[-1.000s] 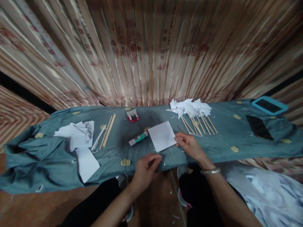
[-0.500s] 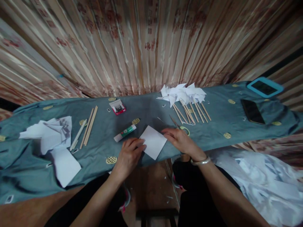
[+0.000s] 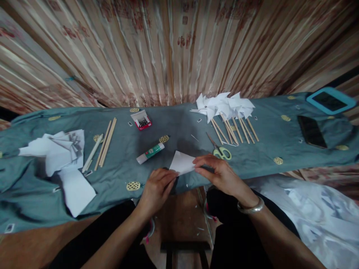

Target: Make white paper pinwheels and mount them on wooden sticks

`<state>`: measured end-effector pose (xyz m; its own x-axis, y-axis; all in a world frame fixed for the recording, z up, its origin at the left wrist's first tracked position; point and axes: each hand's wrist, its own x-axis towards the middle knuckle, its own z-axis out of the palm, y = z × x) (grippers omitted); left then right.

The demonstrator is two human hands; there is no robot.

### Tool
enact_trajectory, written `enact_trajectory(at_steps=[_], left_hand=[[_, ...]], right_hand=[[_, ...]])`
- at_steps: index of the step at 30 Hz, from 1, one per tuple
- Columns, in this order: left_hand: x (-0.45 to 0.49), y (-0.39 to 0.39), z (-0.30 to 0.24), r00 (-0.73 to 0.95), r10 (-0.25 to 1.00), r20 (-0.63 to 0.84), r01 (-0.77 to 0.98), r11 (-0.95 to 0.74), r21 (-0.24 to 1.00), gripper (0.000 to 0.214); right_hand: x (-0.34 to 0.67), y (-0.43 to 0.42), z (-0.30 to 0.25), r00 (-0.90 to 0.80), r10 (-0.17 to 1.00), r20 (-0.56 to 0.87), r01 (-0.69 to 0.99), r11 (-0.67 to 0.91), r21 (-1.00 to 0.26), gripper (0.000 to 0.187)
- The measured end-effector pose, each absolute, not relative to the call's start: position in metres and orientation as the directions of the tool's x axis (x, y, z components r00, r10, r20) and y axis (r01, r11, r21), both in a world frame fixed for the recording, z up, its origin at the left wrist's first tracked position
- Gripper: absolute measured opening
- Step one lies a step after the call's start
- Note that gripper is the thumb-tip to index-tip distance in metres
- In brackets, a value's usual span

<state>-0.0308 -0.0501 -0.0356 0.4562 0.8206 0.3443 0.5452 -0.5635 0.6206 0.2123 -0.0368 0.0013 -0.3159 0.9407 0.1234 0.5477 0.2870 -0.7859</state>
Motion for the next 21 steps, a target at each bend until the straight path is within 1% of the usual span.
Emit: enact_trajectory(at_steps=[3, 6, 8, 11, 13, 15, 18, 21], left_hand=[[-0.031, -0.051, -0.038, 0.400, 0.871, 0.285, 0.576, -0.481, 0.661, 0.032], [-0.030, -0.054, -0.038, 0.334, 0.902, 0.274, 0.597, -0.427, 0.679, 0.047], [-0.028, -0.057, -0.037, 0.353, 0.878, 0.323, 0.624, -0.478, 0.618, 0.052], [-0.021, -0.063, -0.036, 0.505, 0.770, 0.389, 0.628, -0.637, 0.447, 0.052], [-0.015, -0.068, -0.038, 0.602, 0.706, 0.373, 0.613, -0.708, 0.350, 0.050], [-0.011, -0.072, -0.041, 0.652, 0.680, 0.335, 0.621, -0.733, 0.278, 0.048], [-0.007, -0.074, -0.046, 0.670, 0.692, 0.268, 0.656, -0.721, 0.221, 0.051], [-0.007, -0.075, -0.047, 0.672, 0.707, 0.218, 0.670, -0.707, 0.227, 0.058]], right_hand=[[0.208, -0.031, -0.005, -0.238, 0.966, 0.097, 0.535, 0.214, -0.818, 0.008], [0.202, -0.023, -0.011, -0.185, 0.973, 0.136, 0.541, 0.217, -0.813, 0.008], [0.199, -0.017, -0.015, -0.173, 0.971, 0.163, 0.554, 0.233, -0.799, 0.008], [0.196, -0.009, -0.020, -0.161, 0.974, 0.162, 0.589, 0.227, -0.776, 0.008], [0.194, -0.005, -0.024, -0.149, 0.975, 0.162, 0.613, 0.220, -0.759, 0.007], [0.191, -0.004, -0.028, -0.136, 0.977, 0.165, 0.638, 0.214, -0.740, 0.007], [0.186, -0.003, -0.031, -0.123, 0.979, 0.160, 0.665, 0.201, -0.719, 0.007], [0.181, -0.004, -0.032, -0.099, 0.980, 0.170, 0.678, 0.192, -0.710, 0.008]])
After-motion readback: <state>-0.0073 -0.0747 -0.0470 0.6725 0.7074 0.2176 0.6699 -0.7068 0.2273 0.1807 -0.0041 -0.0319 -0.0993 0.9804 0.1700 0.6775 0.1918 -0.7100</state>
